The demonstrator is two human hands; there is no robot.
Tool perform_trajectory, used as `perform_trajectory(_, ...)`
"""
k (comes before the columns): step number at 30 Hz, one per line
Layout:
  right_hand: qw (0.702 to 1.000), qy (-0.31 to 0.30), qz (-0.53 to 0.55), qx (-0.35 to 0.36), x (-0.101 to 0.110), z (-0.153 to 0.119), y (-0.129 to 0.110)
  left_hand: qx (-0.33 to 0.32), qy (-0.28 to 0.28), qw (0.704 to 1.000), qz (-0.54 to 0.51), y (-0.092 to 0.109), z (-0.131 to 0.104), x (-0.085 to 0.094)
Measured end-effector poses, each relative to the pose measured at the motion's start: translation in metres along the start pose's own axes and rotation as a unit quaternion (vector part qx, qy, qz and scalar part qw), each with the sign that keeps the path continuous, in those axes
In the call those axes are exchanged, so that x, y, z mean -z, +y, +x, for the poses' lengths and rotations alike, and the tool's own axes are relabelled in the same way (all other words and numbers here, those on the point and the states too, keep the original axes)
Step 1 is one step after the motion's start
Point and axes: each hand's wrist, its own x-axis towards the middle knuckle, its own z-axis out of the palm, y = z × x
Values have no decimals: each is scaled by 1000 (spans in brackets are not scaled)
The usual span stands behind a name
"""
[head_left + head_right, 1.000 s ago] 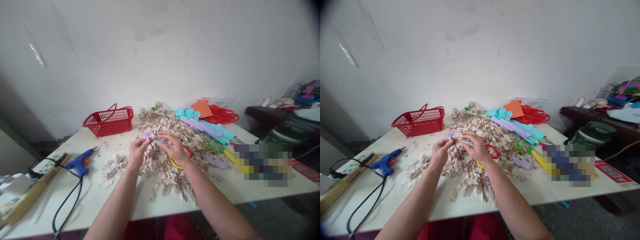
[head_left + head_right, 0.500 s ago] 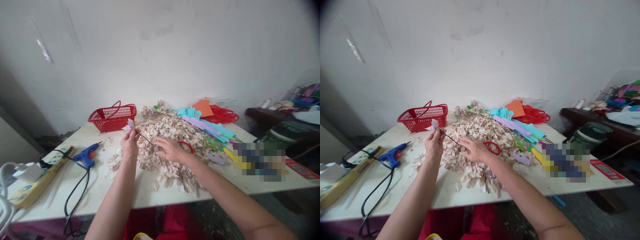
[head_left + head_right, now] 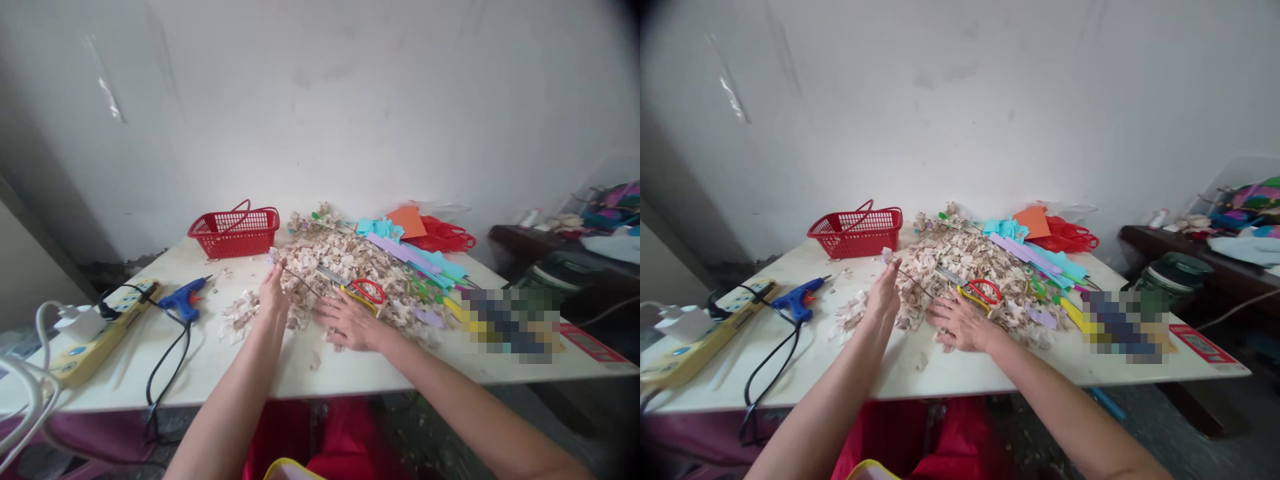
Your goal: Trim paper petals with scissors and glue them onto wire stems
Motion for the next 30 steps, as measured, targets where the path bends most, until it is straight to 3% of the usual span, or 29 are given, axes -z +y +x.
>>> perform_trajectory(5,999,2,-38,4,-6,4,14,36,-27,998,-35,-30,-9,4)
perform_trajectory(9,998,-5,-60,-13,-7,3,27,42,-70,995,-51,-49,-11,-9)
perform_trajectory(13,997,-7,-71,-30,-11,2,46,44,-64,994,-71,-58,-8,-22)
perform_trajectory(18,997,19,-70,-39,-13,1,56,57,-82,995,-2,-45,-5,-23)
perform_trajectory(22,998,24,-39,-48,-13,-2,55,18,-64,997,43,-24,-9,-18)
perform_trajectory(27,992,-7,55,-115,-9,6,52,40,-156,987,-5,-8,-15,-10)
perform_trajectory(30,985,44,75,-147,3,15,48,65,-180,981,-34,-2,-19,-5)
